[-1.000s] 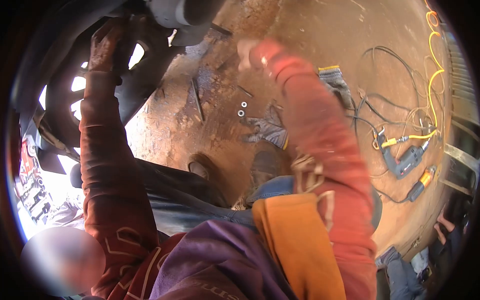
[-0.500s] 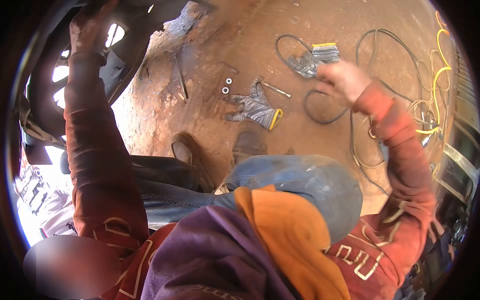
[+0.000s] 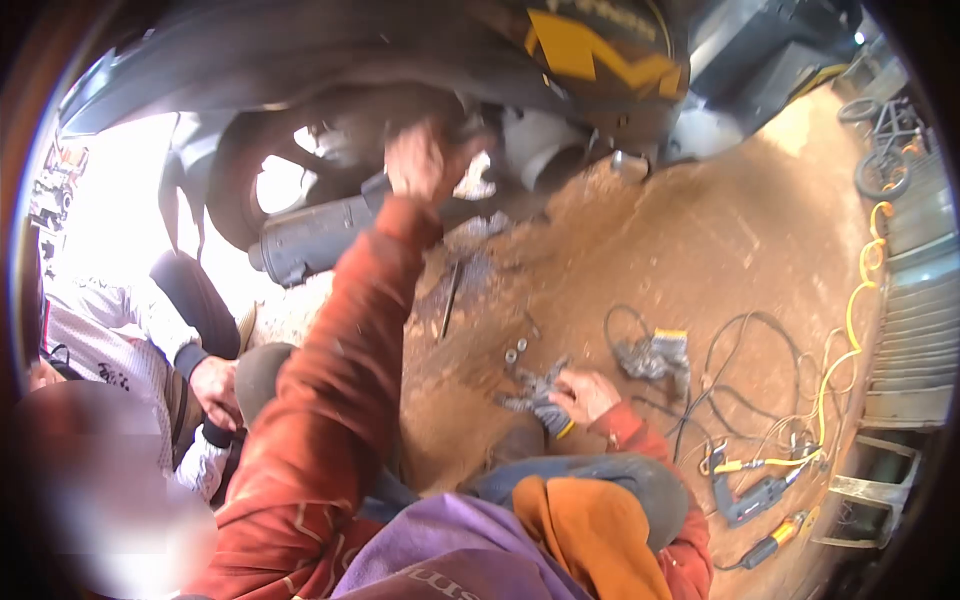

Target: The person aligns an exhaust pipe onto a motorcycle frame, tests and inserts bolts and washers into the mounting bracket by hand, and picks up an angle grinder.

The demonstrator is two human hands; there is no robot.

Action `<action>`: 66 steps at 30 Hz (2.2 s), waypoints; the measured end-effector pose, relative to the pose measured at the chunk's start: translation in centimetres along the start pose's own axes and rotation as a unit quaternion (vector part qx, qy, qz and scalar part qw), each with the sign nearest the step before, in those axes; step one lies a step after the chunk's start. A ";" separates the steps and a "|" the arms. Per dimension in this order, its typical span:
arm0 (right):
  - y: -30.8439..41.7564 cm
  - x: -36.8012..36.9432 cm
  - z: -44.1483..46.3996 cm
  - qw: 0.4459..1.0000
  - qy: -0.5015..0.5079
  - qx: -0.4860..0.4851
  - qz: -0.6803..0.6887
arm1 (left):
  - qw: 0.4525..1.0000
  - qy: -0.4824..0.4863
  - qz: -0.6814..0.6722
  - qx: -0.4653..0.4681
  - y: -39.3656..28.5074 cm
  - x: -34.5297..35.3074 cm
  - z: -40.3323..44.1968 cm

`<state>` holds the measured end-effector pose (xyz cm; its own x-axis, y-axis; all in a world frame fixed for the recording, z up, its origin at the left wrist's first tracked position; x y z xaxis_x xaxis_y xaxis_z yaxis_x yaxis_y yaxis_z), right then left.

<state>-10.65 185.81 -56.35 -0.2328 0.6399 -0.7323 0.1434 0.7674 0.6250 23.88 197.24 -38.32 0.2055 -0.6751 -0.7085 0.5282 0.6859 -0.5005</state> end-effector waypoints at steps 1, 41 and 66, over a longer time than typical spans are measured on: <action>-0.5 0.1 -0.2 1.000 0.006 0.019 0.009 | 0.999 0.043 0.024 -0.023 -0.3 -0.4 -0.4; 2.1 2.4 1.6 0.973 0.053 0.206 0.090 | 0.826 0.441 -0.351 -0.011 3.5 4.6 1.0; 2.2 1.2 -1.3 0.981 -0.038 0.162 0.095 | 0.933 0.164 -0.171 0.269 -2.5 -5.1 1.2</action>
<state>-11.83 188.23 -55.52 -0.1010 0.7647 -0.6365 0.4794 0.5980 0.6423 22.52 198.69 -32.84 -0.2686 -0.6493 -0.7116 0.8721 0.1497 -0.4658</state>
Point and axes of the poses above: each hand's wrist, its own z-axis towards the middle knuckle, its own x-axis out of the palm, y = z × x, the point moved 10 cm from there along z, towards the middle knuckle, and after that the axes turned 8 degrees about -z, right-handed, at the moved point
